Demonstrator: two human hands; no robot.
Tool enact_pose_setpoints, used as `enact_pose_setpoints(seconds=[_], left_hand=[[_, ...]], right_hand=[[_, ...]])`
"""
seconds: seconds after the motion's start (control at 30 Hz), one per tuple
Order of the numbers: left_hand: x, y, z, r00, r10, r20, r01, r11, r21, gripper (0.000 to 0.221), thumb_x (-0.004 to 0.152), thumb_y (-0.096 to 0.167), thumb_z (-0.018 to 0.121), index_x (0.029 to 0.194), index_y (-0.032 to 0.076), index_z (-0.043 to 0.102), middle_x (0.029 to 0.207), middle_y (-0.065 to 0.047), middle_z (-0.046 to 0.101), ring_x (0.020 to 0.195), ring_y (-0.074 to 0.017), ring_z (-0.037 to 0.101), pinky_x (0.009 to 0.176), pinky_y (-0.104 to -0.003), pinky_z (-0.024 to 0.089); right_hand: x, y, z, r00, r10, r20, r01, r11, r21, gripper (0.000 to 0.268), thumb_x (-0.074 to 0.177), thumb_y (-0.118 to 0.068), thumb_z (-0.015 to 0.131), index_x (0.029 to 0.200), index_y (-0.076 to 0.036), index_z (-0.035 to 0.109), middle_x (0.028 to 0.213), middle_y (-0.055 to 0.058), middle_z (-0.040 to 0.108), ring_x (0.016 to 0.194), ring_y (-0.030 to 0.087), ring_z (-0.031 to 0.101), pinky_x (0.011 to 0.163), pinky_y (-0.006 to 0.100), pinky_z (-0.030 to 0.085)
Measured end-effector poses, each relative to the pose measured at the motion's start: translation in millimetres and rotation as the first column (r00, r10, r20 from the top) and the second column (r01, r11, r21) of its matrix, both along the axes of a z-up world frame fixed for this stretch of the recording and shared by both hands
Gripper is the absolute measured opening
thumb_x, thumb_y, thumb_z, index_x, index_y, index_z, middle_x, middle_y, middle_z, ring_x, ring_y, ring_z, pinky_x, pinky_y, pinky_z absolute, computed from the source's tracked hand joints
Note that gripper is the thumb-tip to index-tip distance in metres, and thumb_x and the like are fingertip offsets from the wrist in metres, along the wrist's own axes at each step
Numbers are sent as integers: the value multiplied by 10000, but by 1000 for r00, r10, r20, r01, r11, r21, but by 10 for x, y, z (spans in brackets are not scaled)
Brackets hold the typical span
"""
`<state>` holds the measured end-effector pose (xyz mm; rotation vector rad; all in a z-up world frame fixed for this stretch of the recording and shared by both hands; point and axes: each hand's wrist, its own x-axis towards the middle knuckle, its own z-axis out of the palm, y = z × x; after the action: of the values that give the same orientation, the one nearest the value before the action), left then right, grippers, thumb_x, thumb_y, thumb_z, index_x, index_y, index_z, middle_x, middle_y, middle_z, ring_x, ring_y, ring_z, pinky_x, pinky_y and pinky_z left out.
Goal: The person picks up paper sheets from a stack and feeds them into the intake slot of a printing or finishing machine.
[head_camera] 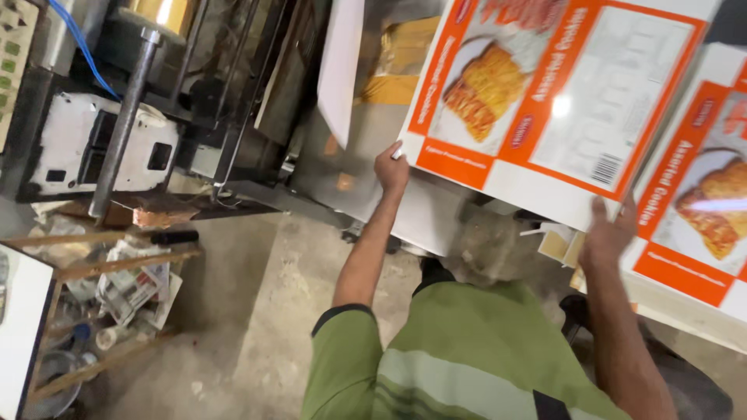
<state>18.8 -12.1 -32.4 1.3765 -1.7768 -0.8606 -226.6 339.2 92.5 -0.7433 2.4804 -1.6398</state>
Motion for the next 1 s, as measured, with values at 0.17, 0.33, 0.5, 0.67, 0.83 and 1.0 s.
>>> enact_pose_setpoints(seconds=[0.17,0.33,0.5,0.67,0.83,1.0], left_hand=[[807,-165,-892,881,192,433,-170,981,-88,364,818,36,683,1144,158,787,1103,-166,689,1208,-376,564,1017,-550,418],[1295,-433,-1033,812,218,542,-306,949,76,374,856,68,667,1198,173,777,1133,-165,658,1218,-356,536,1070,-549,383],[1593,-1046,-820,805,290,517,-456,860,227,226,792,149,693,966,185,832,1009,-148,770,937,-291,706,900,-467,514],[1908,-1589,-21,963,62,261,-116,973,197,204,802,79,689,954,17,810,848,-122,775,771,-212,706,723,-371,545],[1382,-1355,1937,988,-153,-31,145,972,-185,198,1009,74,646,1158,-10,746,1140,-124,752,1073,-223,693,992,-355,523],[75,-142,2227,889,-188,-417,167,982,-86,154,1060,50,639,1178,27,736,1072,-101,748,999,-180,682,920,-294,562]], right_hand=[[511,-701,-720,959,69,276,-126,972,197,507,1018,-92,690,1470,48,508,1148,190,678,1001,233,640,858,369,503],[604,-847,-761,880,155,449,-383,791,478,484,941,-224,751,1350,4,632,901,160,735,752,255,708,713,421,560],[714,-1423,-158,849,408,335,-527,633,567,459,924,-340,771,1212,9,691,895,196,748,815,340,741,737,431,573],[826,-1558,658,794,483,369,-608,654,450,469,920,-363,724,1279,-64,680,920,195,747,839,357,745,763,437,574],[111,-172,205,949,287,128,-313,832,458,519,953,-355,705,1338,-19,614,1209,224,705,1127,385,663,936,464,522],[-971,2157,-504,944,-134,-300,313,644,698,830,1071,-567,660,1433,164,504,1378,361,598,1290,506,553,1054,582,446]])
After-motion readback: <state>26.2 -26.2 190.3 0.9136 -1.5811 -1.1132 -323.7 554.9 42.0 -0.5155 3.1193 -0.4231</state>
